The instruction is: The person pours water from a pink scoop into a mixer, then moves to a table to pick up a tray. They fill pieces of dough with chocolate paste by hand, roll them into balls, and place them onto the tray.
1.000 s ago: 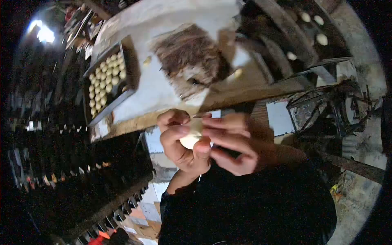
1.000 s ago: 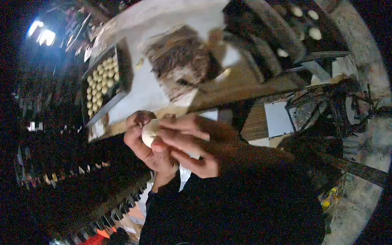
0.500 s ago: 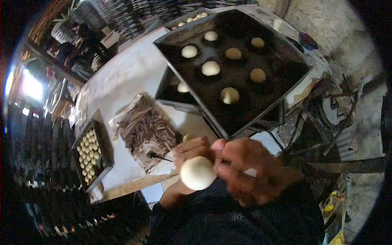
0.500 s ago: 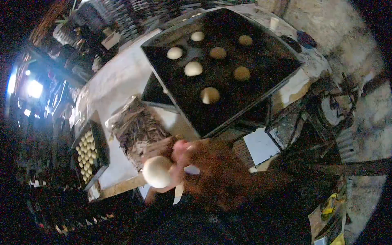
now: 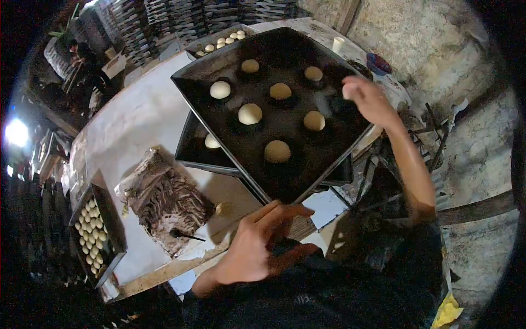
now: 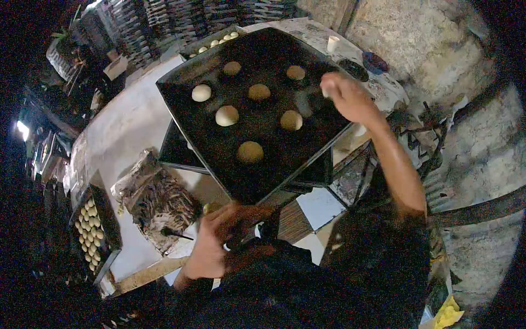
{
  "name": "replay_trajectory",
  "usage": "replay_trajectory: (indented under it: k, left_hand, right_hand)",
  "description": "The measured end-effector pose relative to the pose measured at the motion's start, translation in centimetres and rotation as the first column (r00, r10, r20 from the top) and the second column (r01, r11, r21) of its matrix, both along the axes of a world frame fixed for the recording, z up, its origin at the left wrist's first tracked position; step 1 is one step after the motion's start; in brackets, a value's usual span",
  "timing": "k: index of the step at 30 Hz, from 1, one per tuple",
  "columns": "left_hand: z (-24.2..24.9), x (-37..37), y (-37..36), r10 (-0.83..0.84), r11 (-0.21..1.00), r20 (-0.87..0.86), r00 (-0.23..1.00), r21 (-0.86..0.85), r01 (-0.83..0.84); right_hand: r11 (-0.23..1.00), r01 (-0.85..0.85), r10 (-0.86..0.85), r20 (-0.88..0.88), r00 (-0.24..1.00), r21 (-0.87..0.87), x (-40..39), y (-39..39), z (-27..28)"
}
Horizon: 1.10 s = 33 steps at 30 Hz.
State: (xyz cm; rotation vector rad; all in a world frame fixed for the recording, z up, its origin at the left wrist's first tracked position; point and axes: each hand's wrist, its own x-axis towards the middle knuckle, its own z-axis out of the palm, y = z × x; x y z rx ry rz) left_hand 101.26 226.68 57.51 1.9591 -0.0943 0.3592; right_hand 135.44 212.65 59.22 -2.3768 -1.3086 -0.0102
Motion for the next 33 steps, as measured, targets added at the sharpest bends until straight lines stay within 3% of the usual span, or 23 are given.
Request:
replay_trajectory:
  k: [2,6,7,9,10,11,13,15,16,17,18,19,21,22,23,24,25,27,28,29,31,32,33]
  left_hand:
    - [0.0,-1.6,1.3,0.028,0.999,0.054,0.998,0.033,-0.03]
    - [-3.2,-6.1,5.0,0.109,0.994,0.148,0.983,-0.028,-0.106]
    - [-4.0,-7.7,6.1,0.124,0.992,-0.032,0.992,-0.011,-0.124]
    - [-8.9,-10.8,8.2,0.228,0.973,-0.076,0.971,0.043,-0.225]
    - [-10.6,-12.5,9.2,0.248,0.968,-0.315,0.916,0.048,-0.246]
    - [-12.4,-14.8,10.2,0.255,0.96,-0.536,0.805,0.037,-0.279]
    - [-16.9,-22.0,12.2,0.411,0.903,-0.334,0.848,0.025,-0.428]
    - [-22.5,-29.9,15.5,0.567,0.77,-0.409,0.715,-0.047,-0.637]
    - [-19.1,-33.3,18.2,0.715,0.674,-0.29,0.636,0.044,-0.737]
    - [-22.5,-37.2,22.0,0.908,0.418,-0.105,0.406,0.304,-0.856]
    - [-21.7,-40.5,25.5,0.982,0.176,0.007,0.188,0.326,-0.929]
    - [-21.8,-44.4,29.0,0.95,0.068,0.225,0.216,0.527,-0.847]
    - [-24.4,-49.5,34.9,0.994,0.084,-0.11,0.009,0.698,-0.711]
    - [-28.1,-51.7,38.3,0.976,0.201,-0.21,0.049,0.803,-0.561]
    - [-32.9,-53.9,41.9,0.948,0.314,-0.31,0.074,0.867,-0.387]
    - [-33.1,-53.7,42.6,0.928,0.373,-0.349,0.131,0.871,-0.319]
    - [-33.2,-53.4,43.2,0.903,0.426,-0.388,0.187,0.87,-0.251]
    - [-26.4,-48.4,40.0,0.867,0.458,-0.317,0.384,0.811,-0.364]
    - [-27.1,-48.1,39.3,0.904,0.415,-0.174,0.39,0.576,-0.704]
    - [-27.8,-47.5,38.4,0.934,0.309,-0.03,0.355,0.566,-0.765]
    - [-21.4,-42.6,32.1,0.935,0.096,0.252,0.249,0.497,-0.862]
    - [-19.3,-40.1,28.7,0.972,0.167,0.107,0.208,0.307,-0.937]
    - [-17.6,-37.5,25.4,0.98,0.198,-0.05,0.194,0.101,-0.975]
  right_hand:
    - [0.809,-0.06,0.095,0.029,0.995,-0.585,1.1,1.3,-0.1]
    - [0.824,-0.071,0.039,-0.068,0.997,-0.563,1.2,1.4,-0.5]
    - [0.806,-0.046,-0.036,-0.126,0.991,-0.59,1.2,1.9,0.0]
    - [0.992,-0.122,0.12,-0.047,0.992,-0.043,1.9,0.7,-1.4]
    - [0.991,0.119,-0.086,0.421,0.903,-0.054,2.3,0.4,-1.7]
    - [0.982,0.141,-0.183,0.488,0.853,0.123,2.0,0.0,-1.9]
    - [0.879,0.046,-0.265,0.404,0.876,0.475,-1.0,-2.0,-1.9]
    - [0.68,-0.018,-0.222,0.23,0.948,0.733,-6.6,-4.4,-2.6]
    - [0.603,-0.066,-0.143,0.189,0.972,0.795,-9.7,-5.0,-3.1]
    - [0.576,-0.15,-0.064,0.228,0.972,0.804,-13.1,-4.4,-3.3]
    - [0.625,-0.266,-0.056,0.382,0.922,0.734,-16.8,-2.0,-3.0]
    - [0.661,-0.373,-0.039,0.527,0.849,0.651,-20.5,0.4,-2.6]
    - [0.802,-0.387,-0.031,0.68,0.733,0.454,-25.1,5.5,-2.7]
    - [0.841,-0.36,-0.018,0.686,0.727,0.404,-27.4,7.9,-2.9]
    - [0.836,-0.297,-0.012,0.558,0.83,0.461,-29.7,10.0,-3.5]
    - [0.839,-0.292,0.029,0.498,0.867,0.46,-31.3,11.1,-3.8]
    - [0.841,-0.285,0.068,0.433,0.899,0.46,-32.6,11.8,-4.1]
    - [0.806,-0.353,0.187,0.362,0.913,0.475,-34.8,13.3,-4.8]
    - [0.834,-0.356,0.203,0.365,0.909,0.421,-35.3,13.5,-5.3]
    - [0.86,-0.356,0.219,0.365,0.905,0.365,-35.6,13.8,-6.0]
    - [0.834,-0.294,0.319,0.027,0.948,0.468,-37.2,15.0,-9.4]
    - [0.807,-0.302,0.442,-0.179,0.879,0.508,-38.8,15.9,-10.5]
    - [0.734,-0.442,0.541,-0.051,0.839,0.516,-40.5,17.9,-11.3]
